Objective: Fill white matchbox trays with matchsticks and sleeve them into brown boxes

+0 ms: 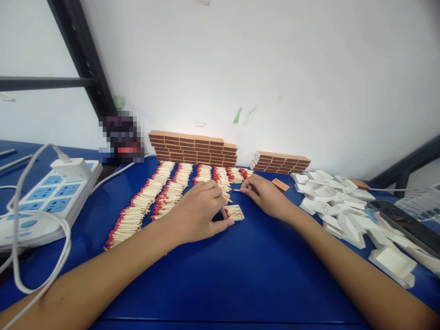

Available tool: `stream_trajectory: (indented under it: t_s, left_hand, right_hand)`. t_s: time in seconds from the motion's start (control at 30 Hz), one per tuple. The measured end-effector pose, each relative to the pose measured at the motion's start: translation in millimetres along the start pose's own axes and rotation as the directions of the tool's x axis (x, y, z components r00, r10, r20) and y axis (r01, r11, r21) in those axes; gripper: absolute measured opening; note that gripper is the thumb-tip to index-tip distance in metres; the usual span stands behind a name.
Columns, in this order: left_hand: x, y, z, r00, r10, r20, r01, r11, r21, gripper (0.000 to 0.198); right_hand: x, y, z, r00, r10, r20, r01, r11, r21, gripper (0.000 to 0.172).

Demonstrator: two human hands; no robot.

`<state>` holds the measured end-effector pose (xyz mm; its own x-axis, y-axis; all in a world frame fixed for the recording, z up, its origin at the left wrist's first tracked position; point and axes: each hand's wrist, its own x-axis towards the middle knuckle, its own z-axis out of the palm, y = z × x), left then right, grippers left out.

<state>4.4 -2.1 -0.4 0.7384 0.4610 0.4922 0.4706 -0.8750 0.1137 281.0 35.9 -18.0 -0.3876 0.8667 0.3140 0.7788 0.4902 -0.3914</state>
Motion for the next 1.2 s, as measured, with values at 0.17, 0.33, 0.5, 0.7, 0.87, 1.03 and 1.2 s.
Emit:
stream_trajectory:
  t_s: [0.17,0.33,0.5,0.7,0.87,1.03,1.2]
  left_hand:
    - [-1,-1,0.5,1.0,-0.013,-0.018,0.013,1.0,0.013,0.027]
    - [0,-1,0.2,1.0,-0.013,-0.019,0.013,1.0,-0.003,0.027]
    - [-1,0,-0.3,1.0,-0.017,-0.007,0.017,1.0,0.011,0.028]
    - [0,2,-1.0,1.0,0.001,-0.016,-0.001,1.0,-0.002,0.028]
    - [1,3,-0.7,1.0,-0.001,-0.011,0.001,1.0,0.001,0.029]
    - [0,2,-0.2,1.0,-0.004,-0.011,0.004,1.0,0.013,0.029]
    - [0,3,-1.6,1.0,0.012,-0.02,-0.011,1.0,0.029,0.03]
  right_hand:
    - [-14,-29,-13,0.997,-0.068,0.033,0.067,0.997,0.025,0.015]
    - [-27,-63,-12,0.982,-0.126,0.138,0.11,0.987,0.117,0.013]
    - [-21,-48,-16,0.995,-0.057,0.081,0.047,0.991,0.128,0.021]
    - [-7,4,-14,0.999,0.006,-0.054,-0.007,1.0,-0.025,0.024]
    - [-1,13,-2,1.0,-0.018,0.012,0.018,0.999,-0.045,0.027]
    - [4,6,1,1.0,-0.018,-0.01,0.018,1.0,-0.023,0.016]
    - [1,3,-4,0.999,0.005,0.048,-0.002,0.998,-0.058,0.015]
